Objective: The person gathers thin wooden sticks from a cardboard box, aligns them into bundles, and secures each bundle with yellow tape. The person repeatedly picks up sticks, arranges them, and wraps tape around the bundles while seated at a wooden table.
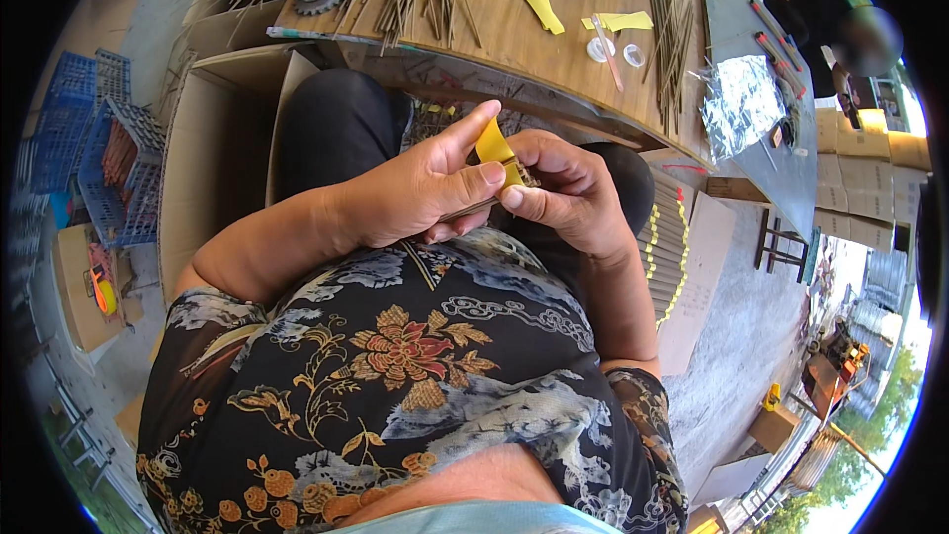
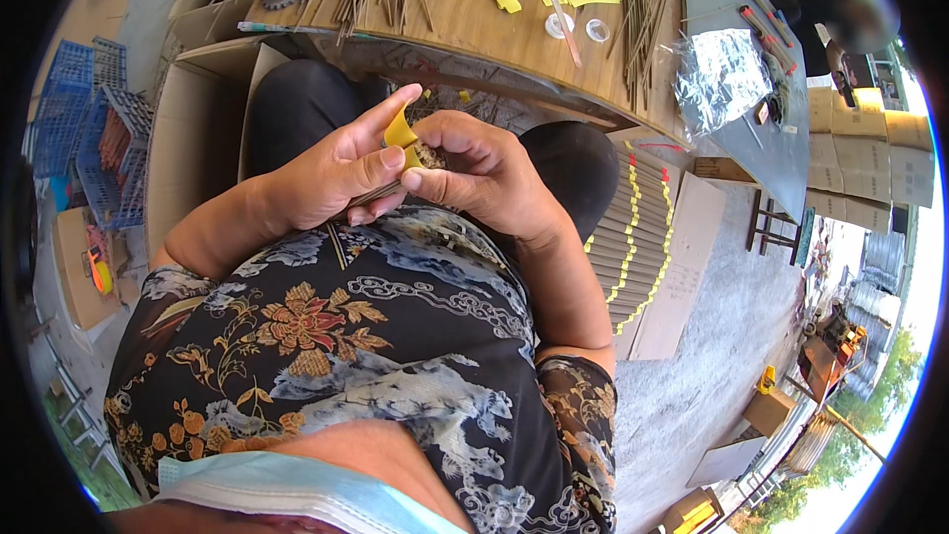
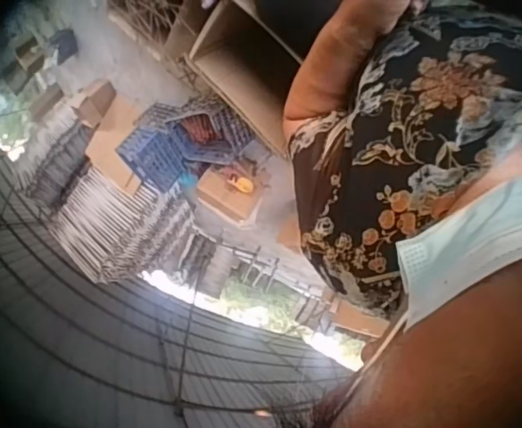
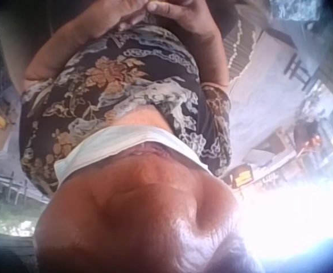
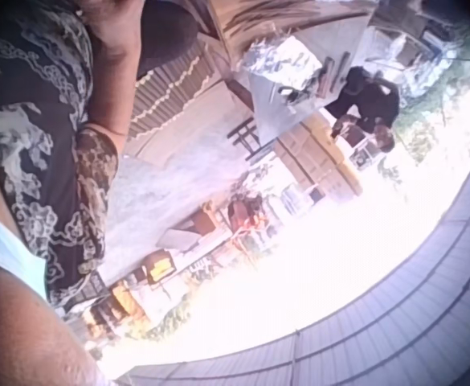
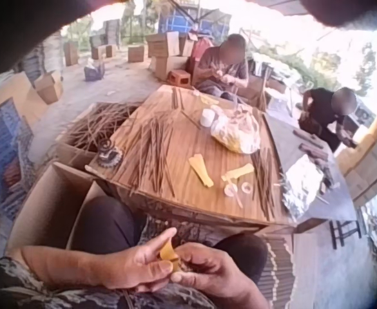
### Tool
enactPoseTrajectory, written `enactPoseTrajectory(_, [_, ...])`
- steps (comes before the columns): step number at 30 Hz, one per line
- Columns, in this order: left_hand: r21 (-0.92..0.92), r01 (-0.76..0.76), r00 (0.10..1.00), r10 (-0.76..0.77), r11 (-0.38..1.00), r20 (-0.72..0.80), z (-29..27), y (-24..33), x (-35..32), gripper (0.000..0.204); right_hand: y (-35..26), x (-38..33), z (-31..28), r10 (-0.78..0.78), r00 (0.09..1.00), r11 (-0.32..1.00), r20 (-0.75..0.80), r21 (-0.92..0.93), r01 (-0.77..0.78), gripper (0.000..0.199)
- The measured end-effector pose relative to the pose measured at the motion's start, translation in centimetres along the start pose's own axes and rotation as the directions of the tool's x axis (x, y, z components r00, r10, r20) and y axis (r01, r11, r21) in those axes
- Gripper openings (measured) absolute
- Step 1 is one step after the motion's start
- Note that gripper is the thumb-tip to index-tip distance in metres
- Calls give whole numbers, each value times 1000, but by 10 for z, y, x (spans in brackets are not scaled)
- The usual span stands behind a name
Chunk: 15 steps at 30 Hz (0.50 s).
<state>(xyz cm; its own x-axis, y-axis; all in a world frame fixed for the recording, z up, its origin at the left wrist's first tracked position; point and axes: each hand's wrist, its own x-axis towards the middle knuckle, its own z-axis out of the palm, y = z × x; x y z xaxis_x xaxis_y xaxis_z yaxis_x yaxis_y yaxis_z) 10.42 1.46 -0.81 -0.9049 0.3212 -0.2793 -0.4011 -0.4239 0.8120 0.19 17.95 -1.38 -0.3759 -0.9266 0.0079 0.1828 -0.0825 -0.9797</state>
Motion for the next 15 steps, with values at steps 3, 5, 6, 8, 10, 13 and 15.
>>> enactPoseTrajectory(3, [-42,20,1000,-21,999,-7,1,-1,1,75,-3,0,-1,41,999,999,-12,-9,-42,23])
enactPoseTrajectory(5, [-36,42,999,-43,998,-11,2,-1,2,74,-5,-1,-3,53,999,997,-12,-57,-54,21])
enactPoseTrajectory(6, [-38,48,999,-48,998,-12,2,-2,3,74,-5,0,-6,40,999,992,-5,-119,-40,20])
enactPoseTrajectory(8, [-41,58,998,-59,997,-15,1,-5,4,73,-8,1,-7,65,998,986,-6,-156,-65,18])
enactPoseTrajectory(10, [-48,58,998,-57,997,6,1,-6,5,71,-19,3,-5,139,990,984,-21,-108,-141,15])
enactPoseTrajectory(13, [-59,65,997,-62,996,37,1,-5,6,67,-11,7,-12,48,998,985,28,-166,-43,14])
enactPoseTrajectory(15, [-68,68,996,-64,995,61,0,-4,7,65,-15,7,-10,68,998,987,6,-148,-66,14])
